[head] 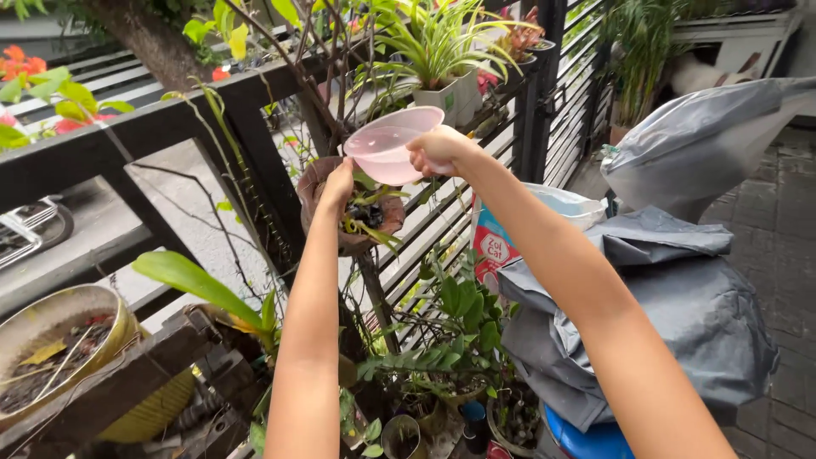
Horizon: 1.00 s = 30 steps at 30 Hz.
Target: Watering various potted plants on a metal rack using a small pink scoop and a bucket of water.
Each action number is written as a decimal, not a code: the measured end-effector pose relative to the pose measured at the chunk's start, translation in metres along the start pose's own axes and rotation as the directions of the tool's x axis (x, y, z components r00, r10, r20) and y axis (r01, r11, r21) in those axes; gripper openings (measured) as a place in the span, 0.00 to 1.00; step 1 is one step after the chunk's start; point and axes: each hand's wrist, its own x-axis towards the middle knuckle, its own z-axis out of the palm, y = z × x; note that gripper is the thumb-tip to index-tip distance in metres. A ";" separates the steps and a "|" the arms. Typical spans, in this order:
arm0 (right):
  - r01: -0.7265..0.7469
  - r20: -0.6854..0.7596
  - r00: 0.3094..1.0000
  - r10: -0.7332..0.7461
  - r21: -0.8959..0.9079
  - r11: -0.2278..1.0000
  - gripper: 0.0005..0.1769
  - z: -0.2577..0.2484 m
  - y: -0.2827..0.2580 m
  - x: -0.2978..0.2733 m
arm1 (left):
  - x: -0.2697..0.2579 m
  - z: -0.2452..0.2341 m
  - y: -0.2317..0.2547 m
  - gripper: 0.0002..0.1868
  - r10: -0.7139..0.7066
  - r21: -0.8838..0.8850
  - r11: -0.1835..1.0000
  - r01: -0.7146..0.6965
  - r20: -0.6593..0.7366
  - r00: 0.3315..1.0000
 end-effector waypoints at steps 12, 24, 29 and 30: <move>0.095 -0.203 0.965 -0.166 -0.321 0.942 0.11 -0.091 -0.010 -0.025 | 0.013 0.092 0.006 0.14 0.136 0.227 0.962 -0.151 0.081 0.987; 0.084 -0.179 0.970 -0.165 -0.391 0.916 0.15 -0.145 -0.017 0.134 | 0.105 0.103 -0.002 0.14 0.435 0.733 0.533 -0.422 0.191 0.880; 0.134 -0.052 0.960 -0.274 -0.774 0.618 0.13 -0.106 -0.024 0.141 | 0.170 0.106 -0.032 0.15 0.448 0.728 0.524 -0.441 0.204 0.870; 0.115 0.014 0.968 -0.251 -0.912 0.395 0.15 -0.104 -0.027 0.147 | 0.191 0.107 -0.046 0.15 0.417 0.783 0.466 -0.411 0.215 0.883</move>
